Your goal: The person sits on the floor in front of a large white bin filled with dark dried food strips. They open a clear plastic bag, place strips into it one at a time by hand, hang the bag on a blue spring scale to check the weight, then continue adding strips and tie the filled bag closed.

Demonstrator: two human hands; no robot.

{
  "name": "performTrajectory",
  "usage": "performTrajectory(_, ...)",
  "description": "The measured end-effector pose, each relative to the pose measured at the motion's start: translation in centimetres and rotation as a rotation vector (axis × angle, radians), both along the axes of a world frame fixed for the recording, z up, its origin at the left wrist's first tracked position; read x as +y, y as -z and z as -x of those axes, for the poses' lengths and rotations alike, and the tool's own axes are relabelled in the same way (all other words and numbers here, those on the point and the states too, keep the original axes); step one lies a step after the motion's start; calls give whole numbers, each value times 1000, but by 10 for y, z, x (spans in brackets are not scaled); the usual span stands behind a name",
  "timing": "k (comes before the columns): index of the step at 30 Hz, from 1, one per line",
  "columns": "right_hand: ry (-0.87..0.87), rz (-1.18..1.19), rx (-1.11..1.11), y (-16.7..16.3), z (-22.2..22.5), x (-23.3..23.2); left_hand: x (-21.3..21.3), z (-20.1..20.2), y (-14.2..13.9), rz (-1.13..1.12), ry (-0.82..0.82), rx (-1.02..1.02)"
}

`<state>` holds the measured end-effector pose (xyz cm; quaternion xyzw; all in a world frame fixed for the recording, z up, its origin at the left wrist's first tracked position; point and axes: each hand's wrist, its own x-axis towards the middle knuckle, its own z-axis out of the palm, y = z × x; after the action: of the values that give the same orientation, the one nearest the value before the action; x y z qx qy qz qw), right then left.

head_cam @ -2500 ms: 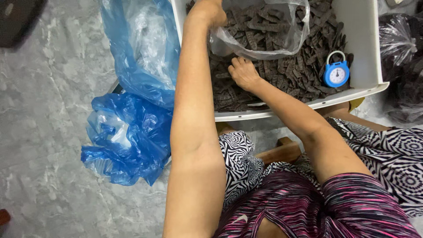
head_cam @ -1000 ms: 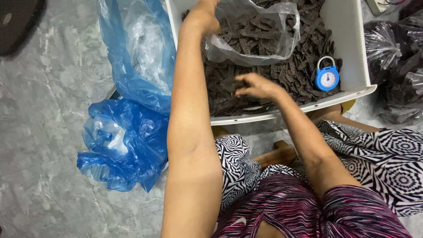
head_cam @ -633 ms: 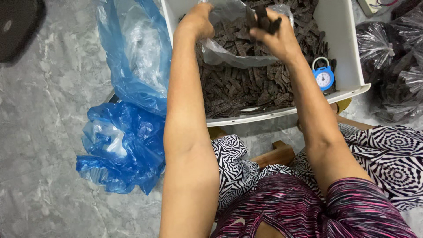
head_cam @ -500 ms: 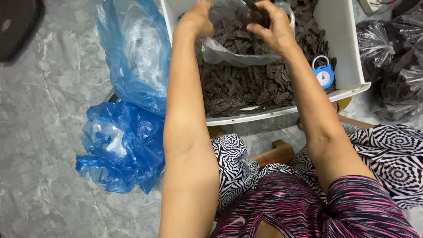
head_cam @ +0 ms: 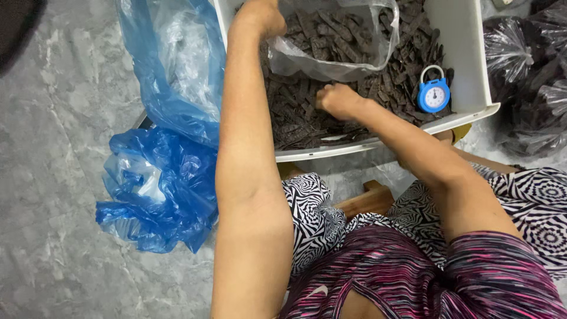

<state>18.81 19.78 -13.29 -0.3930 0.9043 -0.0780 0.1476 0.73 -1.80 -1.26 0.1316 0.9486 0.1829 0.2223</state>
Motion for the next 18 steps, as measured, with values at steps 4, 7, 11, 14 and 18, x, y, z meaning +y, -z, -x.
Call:
performTrajectory(4, -92, -24, 417, 37, -23, 15, 3, 1, 0, 9, -9, 19)
performTrajectory(7, -84, -122, 392, 35, -28, 22, 4, 0, -3, 32, -10, -15)
performTrajectory(11, -59, -101, 317, 19, -23, 14, 2, 1, -5, 2, -28, -9)
performTrajectory(14, -41, -72, 391, 16, -19, 4, 5, 4, -3, 30, -5, -17)
performTrajectory(18, 81, -14, 155, 28, -18, -10, 10, 6, 3, 33, 40, 18)
